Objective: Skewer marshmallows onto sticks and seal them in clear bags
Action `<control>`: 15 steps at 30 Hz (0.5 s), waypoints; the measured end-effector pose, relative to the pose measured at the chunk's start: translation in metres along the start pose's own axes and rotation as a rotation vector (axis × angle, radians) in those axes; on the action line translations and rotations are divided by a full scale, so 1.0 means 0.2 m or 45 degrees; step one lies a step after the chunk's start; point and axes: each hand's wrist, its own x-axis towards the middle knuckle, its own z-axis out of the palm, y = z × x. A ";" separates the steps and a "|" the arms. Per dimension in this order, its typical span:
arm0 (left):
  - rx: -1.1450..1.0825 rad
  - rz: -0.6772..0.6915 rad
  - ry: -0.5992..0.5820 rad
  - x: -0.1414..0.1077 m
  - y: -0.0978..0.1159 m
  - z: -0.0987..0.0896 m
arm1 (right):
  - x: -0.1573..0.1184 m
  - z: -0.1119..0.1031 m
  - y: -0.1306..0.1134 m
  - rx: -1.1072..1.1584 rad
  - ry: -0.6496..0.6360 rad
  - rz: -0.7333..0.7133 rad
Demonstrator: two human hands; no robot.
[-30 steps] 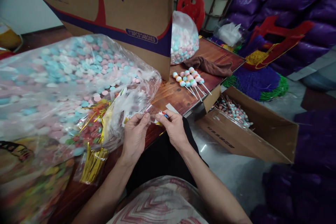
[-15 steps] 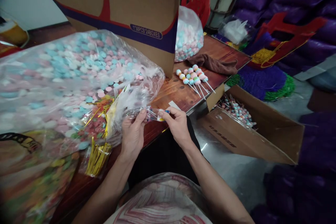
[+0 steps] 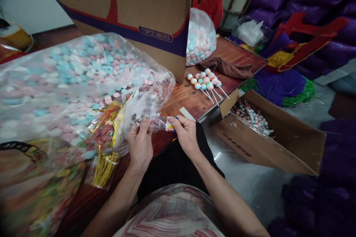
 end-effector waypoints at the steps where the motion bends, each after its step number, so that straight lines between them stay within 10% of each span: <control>1: -0.027 0.006 0.014 0.00 0.00 0.00 | 0.00 0.01 0.00 -0.003 0.018 0.005; 15: -0.438 -0.182 0.032 0.03 0.05 0.05 | 0.01 -0.05 0.01 0.127 0.057 -0.065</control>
